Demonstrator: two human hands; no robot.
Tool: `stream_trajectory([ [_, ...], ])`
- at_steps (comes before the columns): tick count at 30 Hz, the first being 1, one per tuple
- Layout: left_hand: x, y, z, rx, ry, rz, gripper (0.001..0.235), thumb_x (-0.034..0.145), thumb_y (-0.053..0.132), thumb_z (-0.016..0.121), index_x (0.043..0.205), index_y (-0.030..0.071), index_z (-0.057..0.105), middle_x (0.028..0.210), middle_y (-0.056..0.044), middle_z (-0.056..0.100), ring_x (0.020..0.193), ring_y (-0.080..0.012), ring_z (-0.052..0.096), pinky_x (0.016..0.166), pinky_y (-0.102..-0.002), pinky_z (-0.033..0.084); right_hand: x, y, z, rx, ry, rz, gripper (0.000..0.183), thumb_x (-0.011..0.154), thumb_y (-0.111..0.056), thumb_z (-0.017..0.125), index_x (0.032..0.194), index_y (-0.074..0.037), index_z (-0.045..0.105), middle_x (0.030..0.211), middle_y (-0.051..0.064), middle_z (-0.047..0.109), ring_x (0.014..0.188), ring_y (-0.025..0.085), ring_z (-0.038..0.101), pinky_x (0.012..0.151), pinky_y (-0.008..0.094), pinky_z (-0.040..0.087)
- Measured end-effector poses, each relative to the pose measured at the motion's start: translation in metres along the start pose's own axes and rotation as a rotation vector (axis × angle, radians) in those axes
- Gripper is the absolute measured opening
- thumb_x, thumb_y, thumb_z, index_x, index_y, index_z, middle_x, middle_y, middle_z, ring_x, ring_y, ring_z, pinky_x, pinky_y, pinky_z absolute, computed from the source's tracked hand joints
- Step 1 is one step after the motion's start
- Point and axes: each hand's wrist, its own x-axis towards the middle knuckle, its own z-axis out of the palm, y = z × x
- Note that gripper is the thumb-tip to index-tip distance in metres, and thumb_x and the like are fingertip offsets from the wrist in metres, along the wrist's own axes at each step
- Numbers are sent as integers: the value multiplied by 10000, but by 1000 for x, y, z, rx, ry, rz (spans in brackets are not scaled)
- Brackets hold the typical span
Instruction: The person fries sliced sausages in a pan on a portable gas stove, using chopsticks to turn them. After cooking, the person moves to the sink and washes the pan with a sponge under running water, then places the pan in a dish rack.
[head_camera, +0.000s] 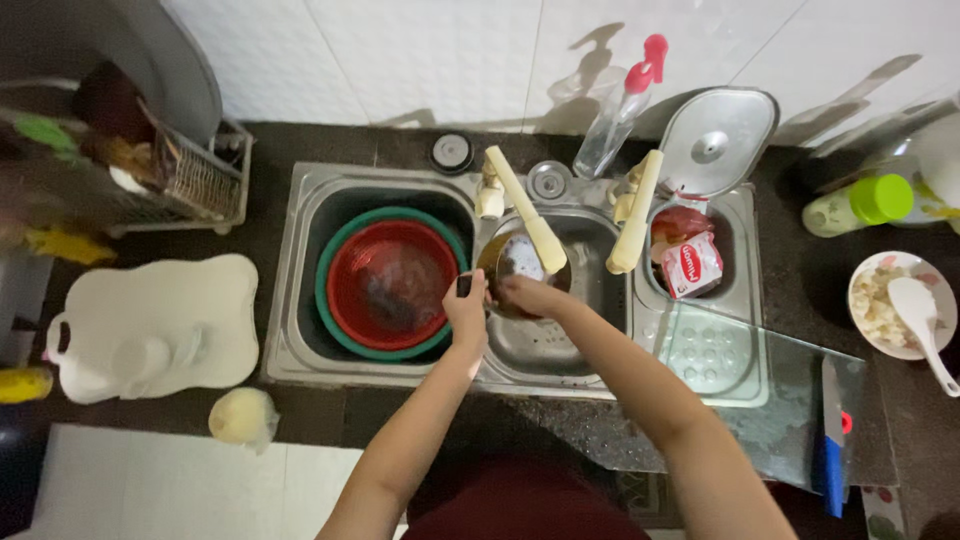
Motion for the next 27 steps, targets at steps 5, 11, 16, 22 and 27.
stream_trajectory([
  [5, 5, -8, -2, -108, 79, -287, 191, 970, 192, 685, 970, 5, 650, 690, -53, 582, 541, -170, 523, 527, -383, 484, -31, 22, -4, -999, -41, 336, 310, 962, -206, 599, 1226, -102, 722, 1198, 87, 711, 1094, 267, 687, 832, 422, 590],
  [11, 18, -24, 3, -163, -43, -319, 233, 980, 219, 688, 966, -11, 649, 723, -54, 581, 572, -154, 554, 556, -367, 556, -28, 14, -65, -1057, 581, -519, 245, 893, -147, 631, 1118, -75, 699, 1064, 85, 713, 998, 278, 675, 883, 400, 567],
  [16, 28, -13, 6, -135, -26, -247, 213, 962, 202, 693, 971, -7, 657, 759, -47, 602, 583, -145, 540, 536, -362, 526, -11, 1, -78, -1468, 430, -687, 209, 912, -132, 625, 1105, -65, 670, 1090, 80, 702, 1027, 261, 682, 958, 400, 564],
  [22, 35, 21, 9, -172, 34, -259, 200, 962, 198, 693, 966, 1, 657, 753, -57, 585, 567, -153, 529, 515, -359, 505, 10, 9, -30, -1008, 361, 57, 253, 927, -120, 611, 1166, -54, 659, 1128, 99, 707, 1048, 260, 689, 974, 403, 559],
  [27, 31, 30, 10, -46, 71, -304, 255, 988, 201, 685, 952, -50, 654, 743, -88, 588, 548, -169, 515, 520, -366, 511, 5, -1, -8, -496, 66, 178, 290, 940, -109, 599, 1218, -45, 649, 1159, 115, 711, 1065, 259, 694, 987, 406, 555],
])
